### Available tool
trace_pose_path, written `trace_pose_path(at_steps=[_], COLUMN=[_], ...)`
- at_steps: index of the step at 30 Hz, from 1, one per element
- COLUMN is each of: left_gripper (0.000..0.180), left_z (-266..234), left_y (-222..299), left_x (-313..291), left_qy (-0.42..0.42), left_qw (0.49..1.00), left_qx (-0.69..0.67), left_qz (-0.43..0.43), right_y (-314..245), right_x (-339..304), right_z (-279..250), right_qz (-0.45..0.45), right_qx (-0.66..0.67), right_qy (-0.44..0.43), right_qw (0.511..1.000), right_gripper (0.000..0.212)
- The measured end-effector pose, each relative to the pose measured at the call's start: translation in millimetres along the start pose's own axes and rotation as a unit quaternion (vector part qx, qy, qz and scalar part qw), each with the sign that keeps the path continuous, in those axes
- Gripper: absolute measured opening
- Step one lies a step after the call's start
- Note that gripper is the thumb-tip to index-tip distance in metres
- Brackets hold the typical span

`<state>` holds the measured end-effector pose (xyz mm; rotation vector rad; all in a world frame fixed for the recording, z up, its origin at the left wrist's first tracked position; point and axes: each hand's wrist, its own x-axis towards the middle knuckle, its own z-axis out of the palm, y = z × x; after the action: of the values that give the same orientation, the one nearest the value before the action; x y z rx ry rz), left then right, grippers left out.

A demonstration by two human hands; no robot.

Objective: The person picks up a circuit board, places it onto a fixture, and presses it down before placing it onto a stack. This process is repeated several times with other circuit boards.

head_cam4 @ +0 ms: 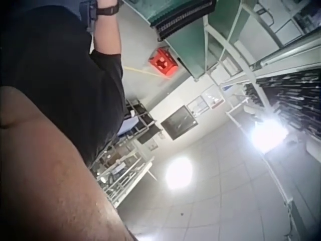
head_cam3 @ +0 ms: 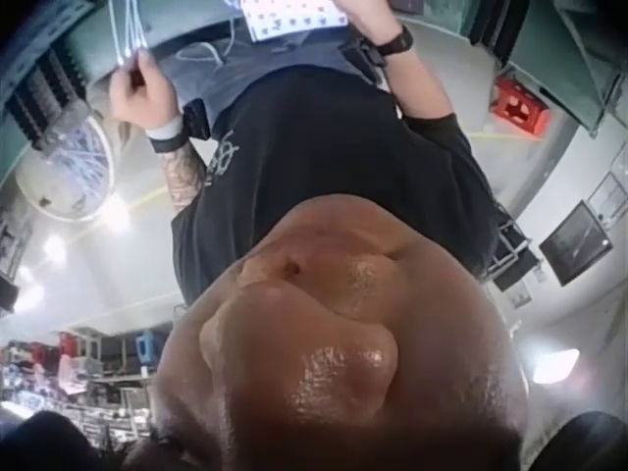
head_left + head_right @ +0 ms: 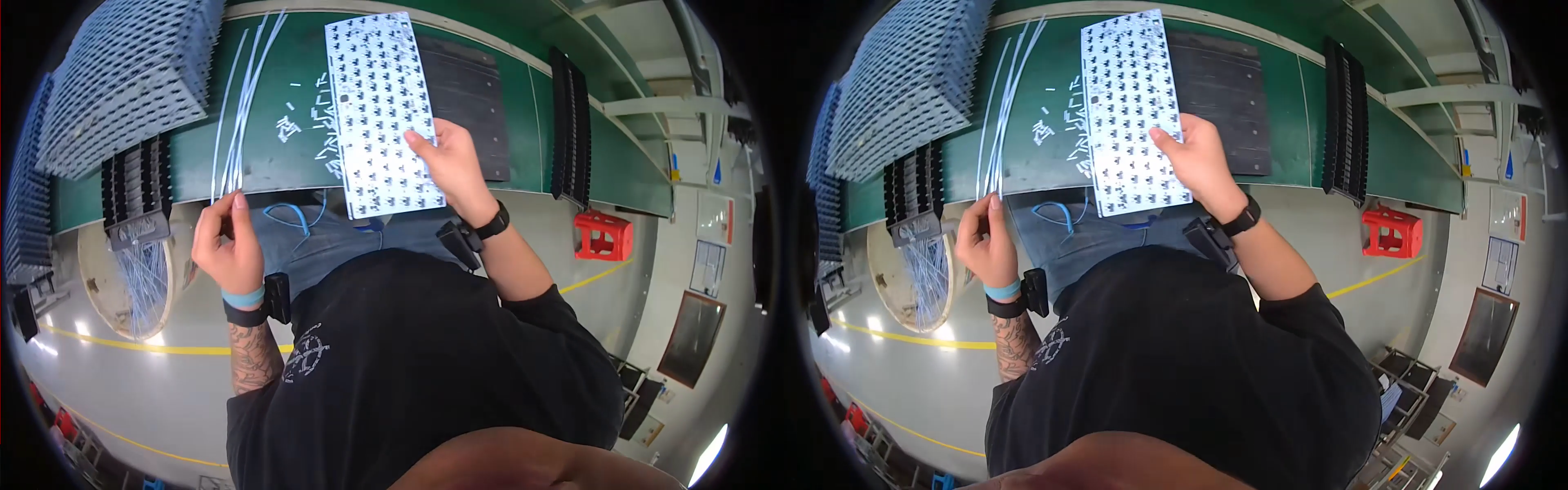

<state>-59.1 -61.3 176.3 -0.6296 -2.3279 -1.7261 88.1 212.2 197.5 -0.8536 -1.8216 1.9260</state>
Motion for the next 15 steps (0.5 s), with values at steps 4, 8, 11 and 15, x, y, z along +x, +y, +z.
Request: trace_pose_path(at_steps=[4, 8, 11, 15], left_gripper=[0.009, 0.009, 0.009, 0.013], left_z=[-1, -2, 3, 15], left_y=[7, 12, 14, 28], left_x=[3, 4, 7, 15], left_qy=[-0.005, -0.015, -0.025, -0.07], left_qw=[1.0, 1.0, 0.999, 0.997], left_qx=[-0.03, -0.006, -0.008, -0.02], left_qz=[0.002, 0.014, 0.034, -0.004], right_y=[-21, -80, -116, -151], right_x=[13, 11, -1, -10], right_z=[20, -16, -82, -158], right_qz=[-0.001, -0.013, -0.092, -0.163], right_qx=[0.011, -0.014, -0.063, -0.216], right_qy=[-0.031, -0.023, 0.006, 0.015], right_qw=[0.999, 1.0, 0.994, 0.963], right_gripper=[0.023, 0.025, 0.027, 0.025])
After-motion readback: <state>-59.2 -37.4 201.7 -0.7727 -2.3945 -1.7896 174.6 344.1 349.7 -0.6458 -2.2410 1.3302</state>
